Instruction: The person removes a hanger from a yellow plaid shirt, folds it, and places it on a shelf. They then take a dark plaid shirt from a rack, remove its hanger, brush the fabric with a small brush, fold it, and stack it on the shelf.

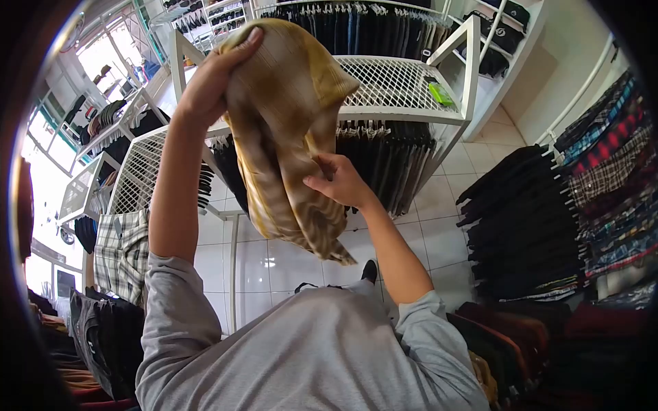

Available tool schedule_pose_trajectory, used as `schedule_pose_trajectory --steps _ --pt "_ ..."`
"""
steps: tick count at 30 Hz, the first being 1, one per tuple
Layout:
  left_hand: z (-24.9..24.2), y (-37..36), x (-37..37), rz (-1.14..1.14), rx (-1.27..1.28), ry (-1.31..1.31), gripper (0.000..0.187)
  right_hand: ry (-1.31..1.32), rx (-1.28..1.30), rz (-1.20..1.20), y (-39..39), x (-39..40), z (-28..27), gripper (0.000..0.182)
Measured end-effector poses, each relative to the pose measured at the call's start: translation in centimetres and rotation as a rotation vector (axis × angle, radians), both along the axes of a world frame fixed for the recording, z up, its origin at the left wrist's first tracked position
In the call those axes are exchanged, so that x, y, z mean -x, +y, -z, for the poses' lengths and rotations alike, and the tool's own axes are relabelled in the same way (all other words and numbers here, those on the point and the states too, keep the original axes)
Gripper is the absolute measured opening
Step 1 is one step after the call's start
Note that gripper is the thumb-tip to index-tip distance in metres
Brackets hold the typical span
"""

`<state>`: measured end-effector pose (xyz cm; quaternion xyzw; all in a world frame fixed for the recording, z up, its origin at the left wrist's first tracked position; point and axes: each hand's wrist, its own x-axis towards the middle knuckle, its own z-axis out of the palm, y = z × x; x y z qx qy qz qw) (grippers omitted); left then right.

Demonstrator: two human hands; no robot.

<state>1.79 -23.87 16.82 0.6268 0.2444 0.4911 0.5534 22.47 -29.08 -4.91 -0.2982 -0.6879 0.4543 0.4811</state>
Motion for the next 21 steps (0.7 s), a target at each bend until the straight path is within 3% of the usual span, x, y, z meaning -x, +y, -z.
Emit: schedule_pose_trajectory --steps 1,3,5,7,12,17,19,21 --pt "-0.2 0.6 0.7 -0.006 0.002 0.002 0.037 0.109 0.124 -0.074 -0.2 0.6 0.4 0.033" --pt "-0.7 2.1 2.2 0.063 0.01 0.002 0.044 0.076 0.074 -0.061 -0.3 1.6 1.4 0.035" --pt "-1.4 2.7 3.0 0.043 -0.043 0.005 0.047 -0.041 0.115 -0.003 0.0 2.5 3.6 0.04" --pt "-3.0 2.0 3.6 -0.018 -0.069 -0.018 0.062 -0.136 0.145 0.002 -0.4 3.0 5.1 0.042" --pt "-4.9 1.2 6.5 -0.112 -0.156 -0.075 0.043 -0.166 0.195 0.116 -1.6 1.1 9.7 0.04" --pt "-5.7 2.6 10.6 -0.17 -0.084 -0.192 0.045 -0.261 0.296 0.111 -1.3 -3.0 14.7 0.034" --pt "-5.9 1.7 11.0 -0.327 -0.107 -0.205 0.047 -0.323 0.356 0.102 -1.3 -5.1 14.5 0.03" --pt "-5.3 3.1 13.5 -0.311 -0.095 -0.238 0.047 -0.452 0.436 0.185 -0.5 -8.4 12.7 0.021"
